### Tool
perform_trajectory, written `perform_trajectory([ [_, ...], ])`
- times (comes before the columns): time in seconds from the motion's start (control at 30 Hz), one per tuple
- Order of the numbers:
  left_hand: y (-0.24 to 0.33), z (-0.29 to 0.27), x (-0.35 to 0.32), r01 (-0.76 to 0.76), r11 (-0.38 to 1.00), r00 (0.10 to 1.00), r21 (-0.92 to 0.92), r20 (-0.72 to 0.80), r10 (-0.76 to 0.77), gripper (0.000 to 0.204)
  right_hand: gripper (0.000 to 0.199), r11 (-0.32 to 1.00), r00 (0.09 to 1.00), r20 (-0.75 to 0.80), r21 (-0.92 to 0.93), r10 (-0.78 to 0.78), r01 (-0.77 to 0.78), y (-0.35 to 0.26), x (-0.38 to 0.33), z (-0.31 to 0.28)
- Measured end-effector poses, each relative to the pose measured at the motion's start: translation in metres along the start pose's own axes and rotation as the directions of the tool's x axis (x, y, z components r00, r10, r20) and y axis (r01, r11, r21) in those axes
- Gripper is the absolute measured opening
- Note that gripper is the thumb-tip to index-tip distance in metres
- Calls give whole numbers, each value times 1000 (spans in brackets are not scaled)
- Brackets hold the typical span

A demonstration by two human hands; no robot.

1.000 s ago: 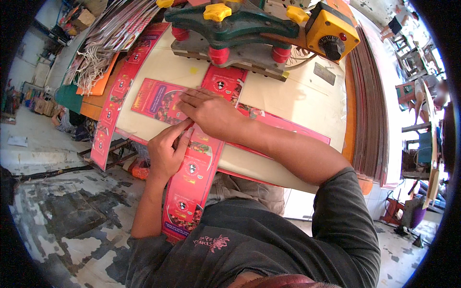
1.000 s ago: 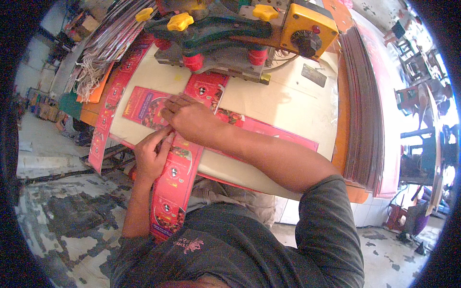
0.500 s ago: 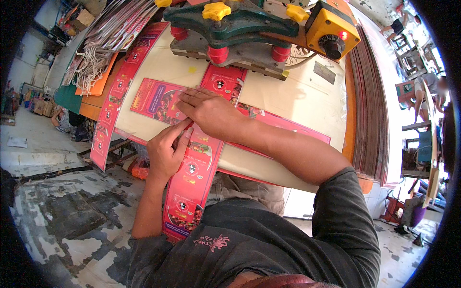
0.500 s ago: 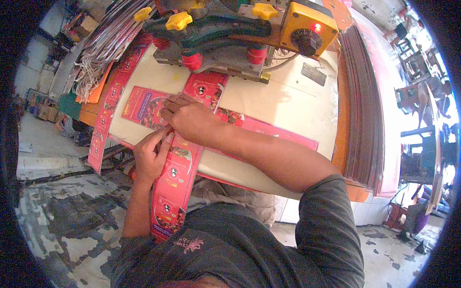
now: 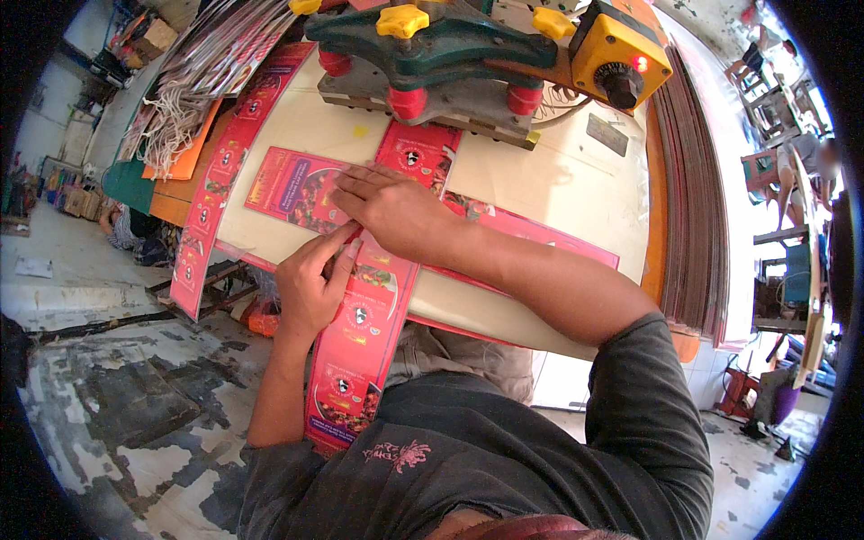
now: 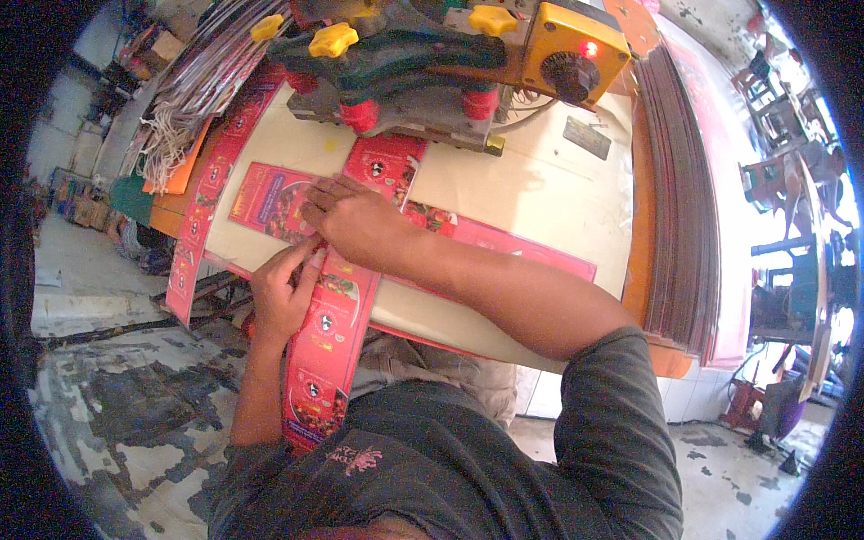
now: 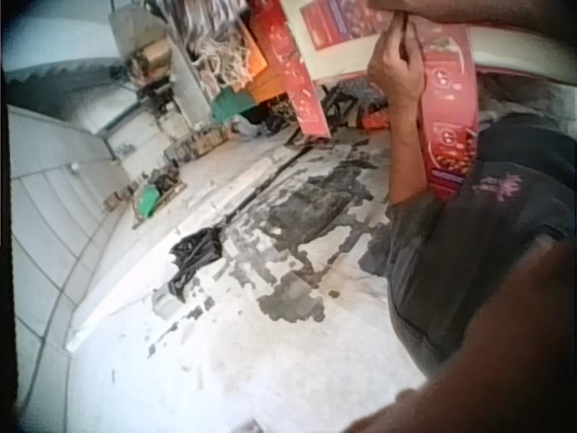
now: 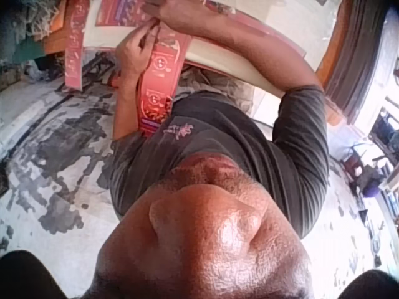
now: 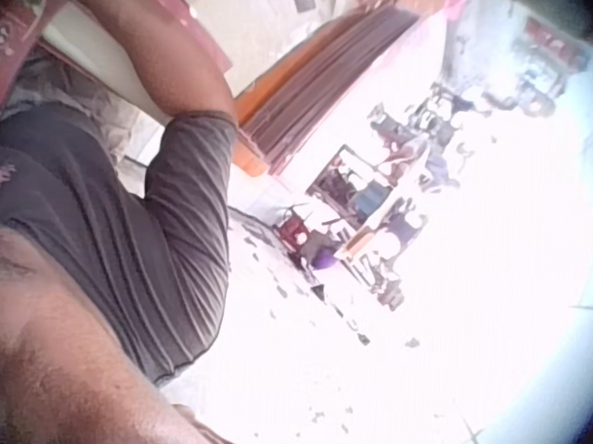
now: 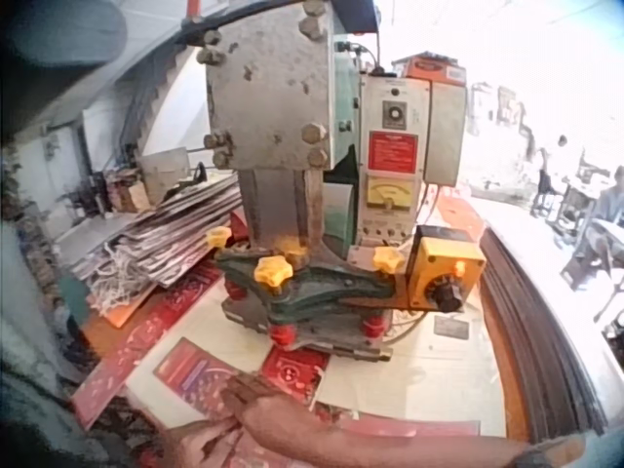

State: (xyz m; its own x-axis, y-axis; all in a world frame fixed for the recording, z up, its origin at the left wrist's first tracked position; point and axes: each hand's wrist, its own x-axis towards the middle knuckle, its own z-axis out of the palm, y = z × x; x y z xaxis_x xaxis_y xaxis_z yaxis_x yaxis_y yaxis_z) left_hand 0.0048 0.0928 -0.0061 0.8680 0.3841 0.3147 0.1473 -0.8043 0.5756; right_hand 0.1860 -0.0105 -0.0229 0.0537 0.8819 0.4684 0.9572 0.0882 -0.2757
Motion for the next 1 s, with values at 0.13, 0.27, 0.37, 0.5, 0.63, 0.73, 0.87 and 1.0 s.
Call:
perform_trajectory([
  [0.13,-1,2,1,-34,999,999,-8,-33,34,27,43,1000,1000,-3,2,-1,1,1,0,2],
  [0.27,0,1,1,-36,999,999,-2,-29,36,28,44,1000,1000,-6,-3,-1,1,1,-1,2],
  [0.37,-1,2,1,-43,999,999,1,-29,43,28,44,1000,1000,-13,-15,-10,10,1,-2,2],
  [0.5,-2,2,1,-52,999,998,2,-31,52,28,45,1000,1000,-2,-17,-6,6,1,-2,2],
  [0.63,-1,1,1,-40,999,999,6,-25,40,28,45,1000,1000,16,-14,6,-5,0,-1,1],
  [0.73,-1,2,1,-47,999,998,2,-38,47,27,46,1000,1000,22,-21,12,-11,0,-1,0],
  [0.87,0,2,1,-47,999,998,2,-34,47,27,46,1000,999,35,-22,16,-16,0,-1,0],
  [1.0,-1,1,1,-46,999,998,12,-32,46,27,46,1000,1000,22,-16,6,-6,0,-1,1],
])
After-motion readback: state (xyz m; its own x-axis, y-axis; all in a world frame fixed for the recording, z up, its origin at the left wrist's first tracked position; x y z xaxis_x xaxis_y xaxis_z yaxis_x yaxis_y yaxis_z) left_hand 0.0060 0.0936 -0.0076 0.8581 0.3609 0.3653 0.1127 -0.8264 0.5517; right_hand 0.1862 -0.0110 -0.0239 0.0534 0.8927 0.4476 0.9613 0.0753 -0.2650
